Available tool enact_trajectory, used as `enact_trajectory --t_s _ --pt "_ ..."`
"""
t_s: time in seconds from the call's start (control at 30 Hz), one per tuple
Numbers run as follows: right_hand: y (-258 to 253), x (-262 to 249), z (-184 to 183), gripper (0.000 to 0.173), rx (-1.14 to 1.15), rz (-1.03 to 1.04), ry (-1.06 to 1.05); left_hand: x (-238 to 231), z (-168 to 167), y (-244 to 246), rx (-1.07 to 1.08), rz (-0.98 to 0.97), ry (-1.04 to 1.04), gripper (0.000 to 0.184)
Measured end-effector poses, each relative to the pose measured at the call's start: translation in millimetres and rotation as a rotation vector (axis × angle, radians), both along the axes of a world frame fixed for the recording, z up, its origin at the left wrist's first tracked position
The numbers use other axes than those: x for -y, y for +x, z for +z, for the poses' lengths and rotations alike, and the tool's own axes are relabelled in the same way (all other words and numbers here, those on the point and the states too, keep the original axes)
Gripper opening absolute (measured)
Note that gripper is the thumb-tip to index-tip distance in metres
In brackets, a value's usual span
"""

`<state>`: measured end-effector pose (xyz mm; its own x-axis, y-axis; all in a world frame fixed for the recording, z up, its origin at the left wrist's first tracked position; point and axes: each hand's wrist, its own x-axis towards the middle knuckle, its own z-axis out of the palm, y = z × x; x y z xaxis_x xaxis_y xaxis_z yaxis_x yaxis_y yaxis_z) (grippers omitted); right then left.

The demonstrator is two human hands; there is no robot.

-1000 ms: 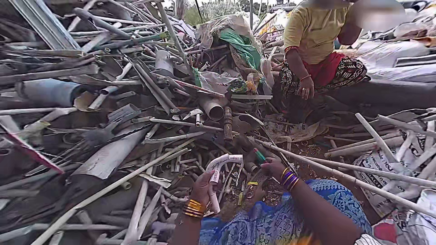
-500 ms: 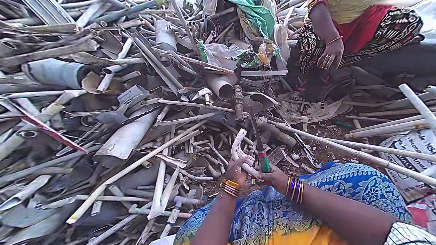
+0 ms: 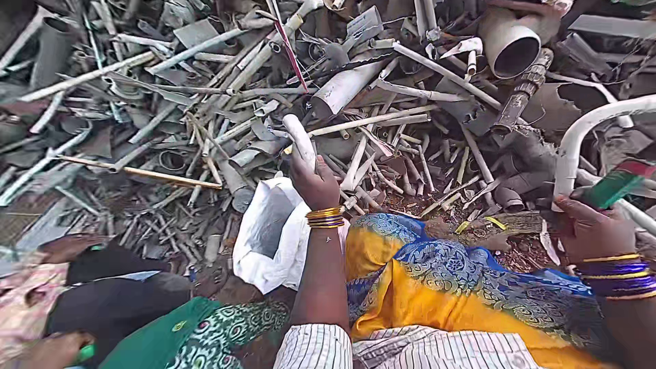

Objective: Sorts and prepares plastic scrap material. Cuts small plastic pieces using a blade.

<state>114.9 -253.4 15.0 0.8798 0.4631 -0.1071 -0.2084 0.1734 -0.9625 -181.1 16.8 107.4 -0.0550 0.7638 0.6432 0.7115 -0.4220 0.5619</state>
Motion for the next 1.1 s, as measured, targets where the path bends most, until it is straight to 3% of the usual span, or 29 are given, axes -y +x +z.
enact_trajectory --t_s 0.07,0.13,0.23,0.3,0.4,0.57,0.73,0.77,0.87,0.9,0.97,1.03,1.1 --pt "13 1 -12 0.019 -0.001 0.014 0.02 0 10 -67 -0.227 0.298 -0.107 0.056" --pt "16 2 -16 0.019 -0.009 0.016 0.003 -4 9 -122 -0.373 0.413 -0.416 0.055" --pt "4 2 -8 0.019 -0.014 0.02 -0.044 -18 -5 -177 -0.398 0.205 -0.782 0.053" --pt "-6 1 -2 0.019 -0.013 0.061 -0.111 -17 -5 -184 -0.277 0.149 -0.764 0.052" --pt "-20 4 6 0.02 0.035 0.161 -0.222 -5 4 -138 -0.13 0.118 -0.501 0.046" --pt "-27 10 22 0.018 -0.018 0.44 -0.113 23 -13 -7 -0.208 -0.621 -0.228 0.048" --pt "-22 22 25 0.022 -0.191 0.788 0.168 62 -30 109 -0.443 -1.115 -0.102 0.081" --pt "-20 23 22 0.021 -0.227 0.836 0.246 67 -31 123 -0.484 -1.186 -0.06 0.076" --pt "-14 25 21 0.019 -0.307 0.912 0.418 71 -17 139 -0.585 -1.3 -0.092 0.038" --pt "-13 26 26 0.013 -0.313 0.855 0.393 70 -8 135 -0.628 -1.272 -0.138 0.034" --pt "-11 28 38 0.02 -0.316 0.626 0.276 60 14 113 -0.643 -1.089 -0.184 0.03" --pt "-7 22 41 0.02 -0.36 0.373 0.161 38 39 65 -0.596 -0.683 -0.139 0.031" --pt "0 18 35 0.018 -0.405 0.195 0.097 14 67 4 -0.565 -0.165 -0.254 0.038"
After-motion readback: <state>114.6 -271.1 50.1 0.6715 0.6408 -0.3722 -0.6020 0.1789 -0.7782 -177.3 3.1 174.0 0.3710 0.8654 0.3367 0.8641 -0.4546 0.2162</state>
